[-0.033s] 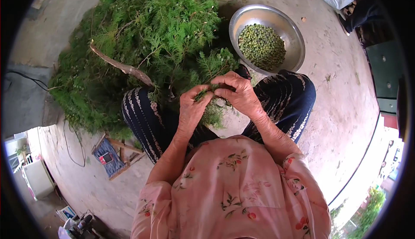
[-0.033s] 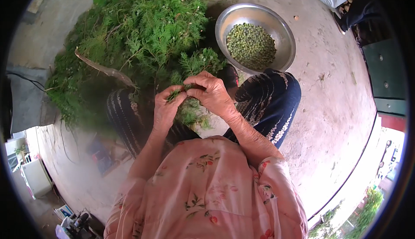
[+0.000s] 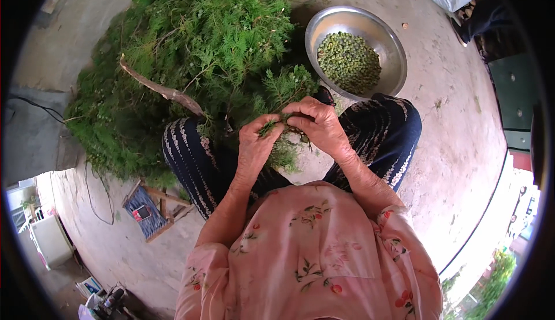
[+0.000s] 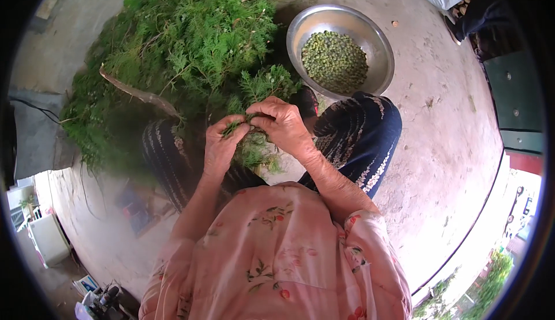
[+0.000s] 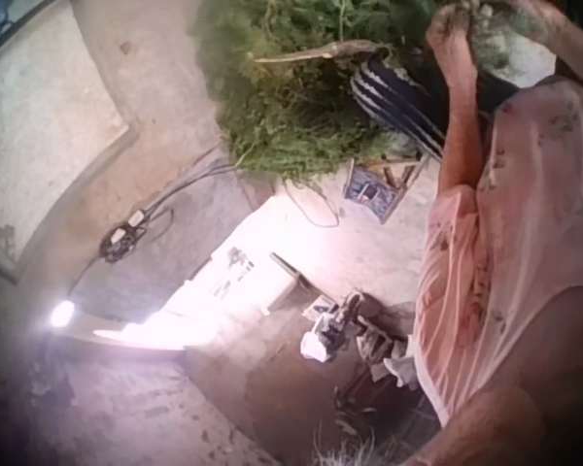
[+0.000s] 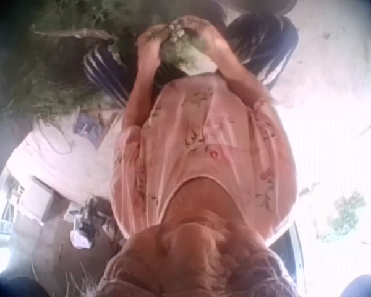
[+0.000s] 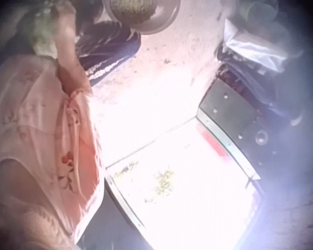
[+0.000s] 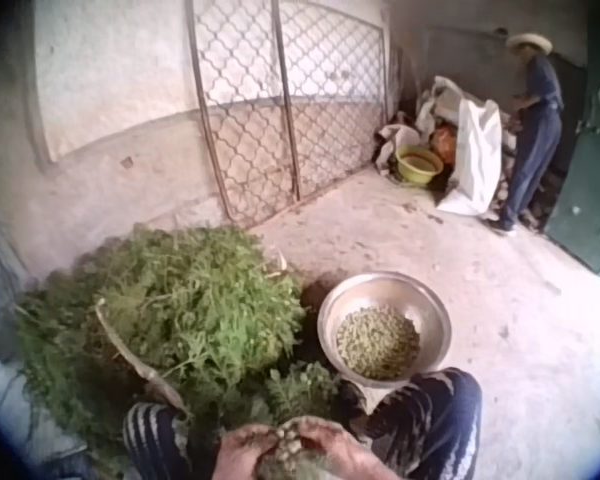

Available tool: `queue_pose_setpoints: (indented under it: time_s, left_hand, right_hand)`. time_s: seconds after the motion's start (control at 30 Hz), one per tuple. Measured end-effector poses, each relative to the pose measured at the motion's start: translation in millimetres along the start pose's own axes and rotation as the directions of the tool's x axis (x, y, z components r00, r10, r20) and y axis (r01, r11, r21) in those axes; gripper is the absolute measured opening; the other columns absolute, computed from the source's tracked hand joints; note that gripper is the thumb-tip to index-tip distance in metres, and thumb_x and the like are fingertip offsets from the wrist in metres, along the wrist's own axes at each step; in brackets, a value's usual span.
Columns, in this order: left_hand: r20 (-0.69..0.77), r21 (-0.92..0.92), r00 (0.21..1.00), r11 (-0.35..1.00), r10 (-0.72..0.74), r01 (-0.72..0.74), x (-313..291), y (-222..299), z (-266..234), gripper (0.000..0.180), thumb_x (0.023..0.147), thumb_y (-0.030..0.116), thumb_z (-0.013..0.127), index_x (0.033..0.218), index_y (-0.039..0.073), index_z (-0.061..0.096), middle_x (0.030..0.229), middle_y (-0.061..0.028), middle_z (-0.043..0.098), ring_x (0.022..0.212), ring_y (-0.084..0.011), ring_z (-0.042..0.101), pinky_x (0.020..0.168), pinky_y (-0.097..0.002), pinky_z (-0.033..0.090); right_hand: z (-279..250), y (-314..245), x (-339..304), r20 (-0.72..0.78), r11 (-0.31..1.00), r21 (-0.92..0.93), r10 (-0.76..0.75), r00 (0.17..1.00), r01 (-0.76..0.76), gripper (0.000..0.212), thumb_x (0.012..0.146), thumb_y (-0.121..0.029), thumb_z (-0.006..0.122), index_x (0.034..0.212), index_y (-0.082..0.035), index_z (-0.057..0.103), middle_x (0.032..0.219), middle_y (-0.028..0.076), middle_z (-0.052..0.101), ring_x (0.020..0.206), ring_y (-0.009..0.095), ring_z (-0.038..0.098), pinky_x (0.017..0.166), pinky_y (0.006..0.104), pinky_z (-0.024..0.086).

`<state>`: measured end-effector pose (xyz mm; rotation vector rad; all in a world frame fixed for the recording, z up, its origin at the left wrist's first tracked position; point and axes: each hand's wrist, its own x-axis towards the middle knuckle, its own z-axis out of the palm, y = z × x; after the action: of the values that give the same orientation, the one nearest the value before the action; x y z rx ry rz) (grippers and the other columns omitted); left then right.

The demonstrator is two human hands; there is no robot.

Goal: The person plucks small seed pods or buds from green pine or cedar branches by hand and places them into a metal bowl.

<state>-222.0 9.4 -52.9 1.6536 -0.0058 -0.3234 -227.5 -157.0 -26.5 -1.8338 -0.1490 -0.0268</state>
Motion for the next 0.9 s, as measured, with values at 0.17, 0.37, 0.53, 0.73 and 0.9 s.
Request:
queue_pose_setpoints:
  time_s: [0.17,0.37,0.53,0.73,0.9]
  left_hand:
    - [-0.023,-0.063,0.999,0.997,-0.043,0.041,-6,9,-2,0.017,0.074,0.007,0.065,0.088,-0.001,0.061,0.081,-0.0005,0.059,0.073,-0.0085,0.053,0.068,-0.0225,0.041]
    - [0.077,-0.258,0.994,0.961,-0.082,0.099,-3,11,-3,0.015,0.074,0.007,0.062,0.086,-0.002,0.06,0.076,-0.0013,0.06,0.069,-0.0079,0.052,0.066,-0.022,0.042]
    - [0.09,-0.164,0.996,0.986,-0.006,0.021,-4,15,-2,0.012,0.074,0.004,0.061,0.084,-0.003,0.062,0.076,-0.0028,0.062,0.071,-0.0088,0.055,0.068,-0.0223,0.043]
    - [0.103,-0.232,0.991,0.966,-0.088,0.11,-5,14,0,0.011,0.074,0.002,0.062,0.085,-0.001,0.063,0.079,-0.0019,0.062,0.071,-0.0086,0.054,0.068,-0.0225,0.044]
    - [0.079,-0.306,0.988,0.94,-0.135,0.153,1,14,-8,0.011,0.075,0.004,0.061,0.085,0.0,0.062,0.076,-0.0023,0.06,0.069,-0.0092,0.055,0.064,-0.0217,0.045]
  right_hand:
    - [1,4,3,0.024,0.997,0.032,0.07,0.997,-0.071,0.021,0.068,-0.003,0.068,0.088,-0.002,0.062,0.082,0.007,0.058,0.072,0.014,0.056,0.065,0.0263,0.046]
    - [3,24,0,0.106,0.911,0.355,0.185,0.977,-0.211,0.02,0.073,-0.014,0.069,0.085,0.0,0.062,0.076,0.004,0.058,0.067,0.009,0.053,0.06,0.0231,0.044]
    - [10,19,-11,0.306,0.384,0.77,0.478,0.823,-0.509,0.021,0.075,-0.02,0.067,0.086,-0.003,0.061,0.07,-0.002,0.057,0.055,0.007,0.048,0.05,0.0198,0.042]
    - [11,24,-16,0.28,0.52,0.633,0.538,0.795,-0.574,0.021,0.084,-0.029,0.057,0.083,-0.008,0.058,0.07,-0.003,0.056,0.057,0.005,0.047,0.053,0.0176,0.037]
    - [21,4,-9,0.244,0.393,0.784,0.517,0.82,-0.481,0.025,0.089,-0.029,0.048,0.084,-0.006,0.055,0.07,-0.002,0.053,0.064,0.007,0.05,0.059,0.0204,0.042]
